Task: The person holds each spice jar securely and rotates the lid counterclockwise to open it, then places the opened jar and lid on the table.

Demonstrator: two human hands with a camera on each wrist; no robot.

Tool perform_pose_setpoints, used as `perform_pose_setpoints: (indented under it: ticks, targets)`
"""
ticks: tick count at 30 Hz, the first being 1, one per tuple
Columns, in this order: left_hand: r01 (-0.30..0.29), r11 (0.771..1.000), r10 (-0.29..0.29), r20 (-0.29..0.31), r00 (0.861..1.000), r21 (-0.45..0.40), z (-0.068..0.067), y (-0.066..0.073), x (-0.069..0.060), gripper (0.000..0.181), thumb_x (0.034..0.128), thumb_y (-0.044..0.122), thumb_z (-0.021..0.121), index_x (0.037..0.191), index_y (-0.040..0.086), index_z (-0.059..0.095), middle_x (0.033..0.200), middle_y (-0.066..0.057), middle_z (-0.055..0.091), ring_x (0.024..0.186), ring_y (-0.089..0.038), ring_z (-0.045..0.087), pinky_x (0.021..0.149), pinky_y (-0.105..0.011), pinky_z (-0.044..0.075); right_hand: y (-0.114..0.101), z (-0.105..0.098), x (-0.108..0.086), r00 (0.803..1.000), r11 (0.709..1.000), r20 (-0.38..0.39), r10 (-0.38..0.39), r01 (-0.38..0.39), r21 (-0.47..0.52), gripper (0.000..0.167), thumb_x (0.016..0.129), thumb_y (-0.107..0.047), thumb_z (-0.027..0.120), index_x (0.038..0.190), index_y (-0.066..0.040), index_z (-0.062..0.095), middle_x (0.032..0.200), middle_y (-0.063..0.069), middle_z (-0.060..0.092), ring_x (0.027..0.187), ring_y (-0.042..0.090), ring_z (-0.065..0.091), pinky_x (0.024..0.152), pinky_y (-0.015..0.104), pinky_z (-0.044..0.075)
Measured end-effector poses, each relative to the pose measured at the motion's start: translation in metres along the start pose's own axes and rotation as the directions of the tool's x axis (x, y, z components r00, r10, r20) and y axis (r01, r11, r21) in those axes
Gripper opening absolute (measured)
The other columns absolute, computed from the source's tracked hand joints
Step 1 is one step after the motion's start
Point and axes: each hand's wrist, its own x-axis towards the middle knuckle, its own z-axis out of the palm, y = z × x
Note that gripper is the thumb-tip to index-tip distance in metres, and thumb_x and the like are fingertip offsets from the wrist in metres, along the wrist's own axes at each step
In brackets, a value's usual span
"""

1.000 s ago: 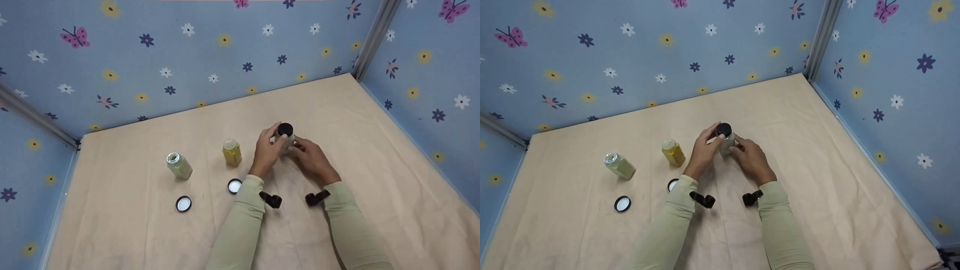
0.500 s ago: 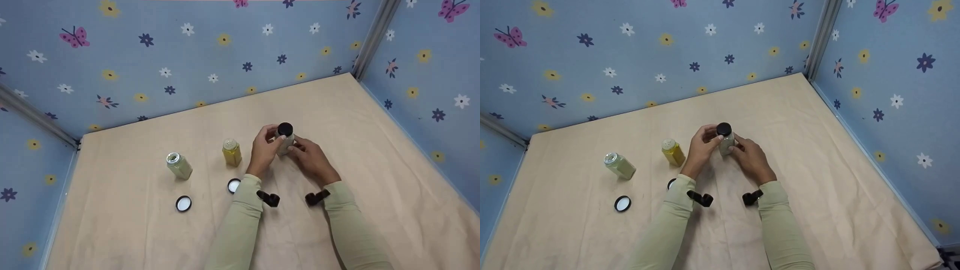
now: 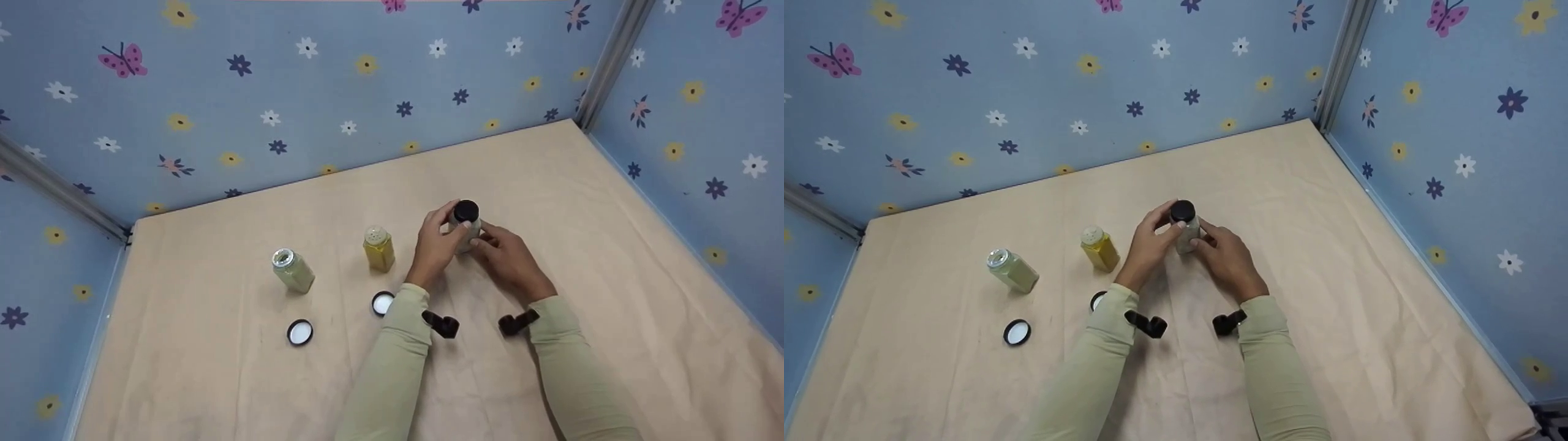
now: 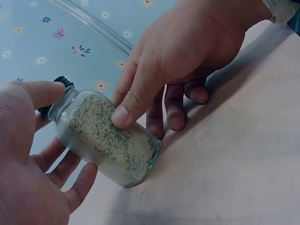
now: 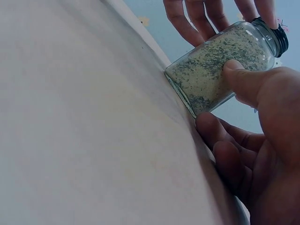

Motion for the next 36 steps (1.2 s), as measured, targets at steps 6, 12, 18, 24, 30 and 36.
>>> perform_pose_setpoints:
  ticks: [6,12,18,24,30,36]
  targets:
    - [-0.018,0.998,0.017,-0.029,0.999,-0.059,-0.0015,-0.0018,-0.0023,0.042,0.0984,0.026,0.066,0.139,0.02,0.059,0.135,0.004,0.058,0.125,-0.011,0.053,0.099,-0.03,0.048,-0.0001,-0.0001,0.0004,1.0,1.0,-0.001,0.014,-0.014,0.005,0.052,0.102,-0.04,0.057,0.151,-0.024,0.048,0.117,0.009,0.065,0.105,0.025,0.062,0.094,0.047,0.048]
    - [-0.061,0.991,0.055,-0.054,0.997,-0.12,-0.0003,-0.0033,-0.002,0.033,0.0993,0.02,0.066,0.132,0.016,0.063,0.126,0.005,0.065,0.121,-0.009,0.057,0.1,-0.026,0.047,0.0009,-0.0001,0.0009,1.0,1.0,-0.007,0.023,-0.023,0.02,0.051,0.102,-0.04,0.058,0.15,-0.025,0.049,0.114,0.008,0.065,0.101,0.024,0.062,0.091,0.044,0.048]
    - [-0.087,0.99,0.078,-0.083,0.993,-0.111,0.0004,-0.005,-0.0016,0.032,0.0977,0.02,0.068,0.128,0.011,0.063,0.121,0.001,0.066,0.119,-0.01,0.059,0.099,-0.027,0.048,0.0001,0.0009,0.0021,1.0,1.0,-0.012,0.022,-0.022,0.01,0.051,0.102,-0.039,0.059,0.15,-0.025,0.049,0.111,0.008,0.067,0.098,0.023,0.064,0.086,0.041,0.05]
    - [-0.098,0.994,0.093,-0.088,0.992,-0.056,0.0021,-0.0049,-0.0011,0.046,0.0965,0.023,0.07,0.139,0.012,0.057,0.127,0.0,0.064,0.119,-0.012,0.058,0.097,-0.037,0.05,-0.0006,0.0008,0.0021,1.0,0.999,-0.004,0.03,-0.03,0.02,0.053,0.102,-0.038,0.059,0.151,-0.022,0.048,0.114,0.009,0.066,0.102,0.025,0.063,0.089,0.044,0.05]
    - [-0.087,0.996,0.084,-0.088,0.993,-0.022,0.0051,-0.0035,-0.0012,0.05,0.0963,0.024,0.07,0.144,0.015,0.056,0.13,0.0,0.062,0.122,-0.012,0.055,0.098,-0.036,0.05,-0.0003,0.0006,0.0016,0.999,0.999,0.003,0.039,-0.039,0.024,0.054,0.102,-0.039,0.059,0.152,-0.024,0.047,0.114,0.009,0.066,0.103,0.025,0.062,0.09,0.045,0.049]
    - [-0.08,0.996,0.082,-0.062,0.995,0.028,0.0018,-0.0016,0.0009,0.051,0.0957,0.026,0.071,0.144,0.015,0.057,0.13,-0.002,0.061,0.122,-0.011,0.055,0.1,-0.036,0.049,-0.0007,0.0002,0.0013,0.999,0.999,0.002,0.037,-0.037,0.033,0.052,0.102,-0.038,0.059,0.151,-0.025,0.047,0.116,0.009,0.066,0.104,0.025,0.063,0.09,0.046,0.05]
